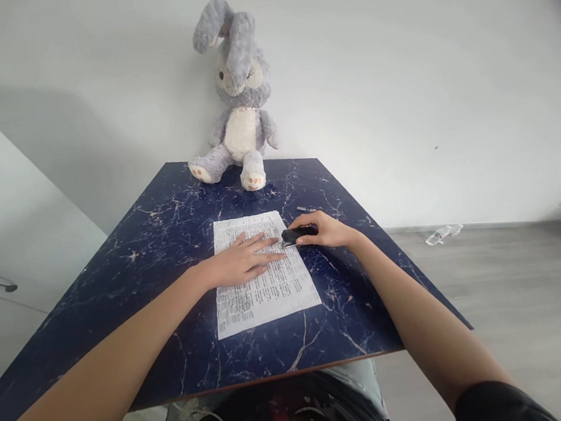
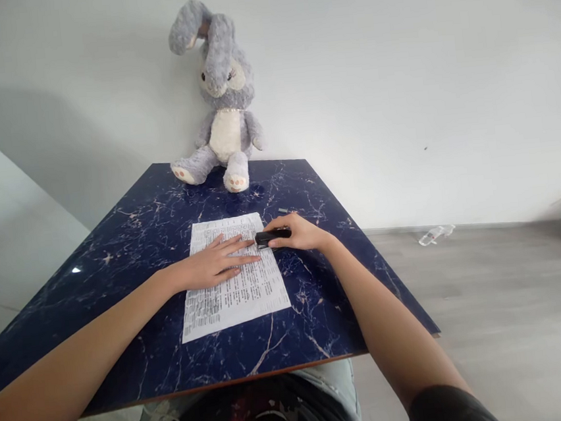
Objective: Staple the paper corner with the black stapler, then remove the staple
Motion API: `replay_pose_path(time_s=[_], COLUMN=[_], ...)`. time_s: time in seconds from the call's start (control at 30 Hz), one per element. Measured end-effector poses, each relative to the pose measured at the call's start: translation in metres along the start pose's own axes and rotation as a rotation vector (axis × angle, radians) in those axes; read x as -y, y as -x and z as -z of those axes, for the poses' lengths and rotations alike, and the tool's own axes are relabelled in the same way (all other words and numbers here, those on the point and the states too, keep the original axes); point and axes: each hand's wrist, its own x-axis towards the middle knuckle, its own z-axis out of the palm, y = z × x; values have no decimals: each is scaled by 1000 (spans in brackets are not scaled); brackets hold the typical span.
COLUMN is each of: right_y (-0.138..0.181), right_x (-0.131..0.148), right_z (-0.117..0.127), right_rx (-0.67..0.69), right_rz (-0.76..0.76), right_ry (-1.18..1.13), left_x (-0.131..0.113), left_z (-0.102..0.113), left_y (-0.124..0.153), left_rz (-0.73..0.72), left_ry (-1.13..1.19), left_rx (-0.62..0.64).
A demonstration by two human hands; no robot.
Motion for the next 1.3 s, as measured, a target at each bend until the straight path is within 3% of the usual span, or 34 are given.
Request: replay_pose_path(time_s=[0.17, 0.33, 0.43, 0.5, 0.63, 0.73, 0.83, 0.93, 1.03, 1.13, 1.23, 1.3], right_y=[-2, -13, -25, -27, -11, 10, 22, 18, 1, -20, -32, -30], right_x=[15, 28, 35, 38, 34, 20, 8, 10, 30, 55, 64, 59], right_z=[-5, -18, -26, -26, -4, 23, 44, 38, 2, -42, -63, -58], right_rx=[-129, -66, 38, 102, 155, 180, 69, -220, -398, -288, -122, -3], right_rz=[32, 26, -12, -20, -3, -72, -202, -299, -290, -148, -77, -109], right_ry=[-17, 143, 351, 363, 279, 285, 364, 367, 222, 240, 325, 362], left_x=[-1, -2, -2, -3, -2, -1, -1, -3, -7, -8, -3, 0], left_z=[-1, -2, -1, 0, 2, 1, 0, 3, 11, 17, 17, 15], left_y=[-1, -1, -2, -2, 0, 1, 0, -2, -2, 2, 5, 5], left_rz=[-2, -7, -1, 5, -18, -24, -28, -44, 68, 218, 278, 295], left_ry=[10, 46, 45, 33, 3, -17, -15, 6, 76, 151, 164, 179], left_rx=[-23, -72, -62, -46, -52, -29, -27, -153, -464, -722, -771, -770])
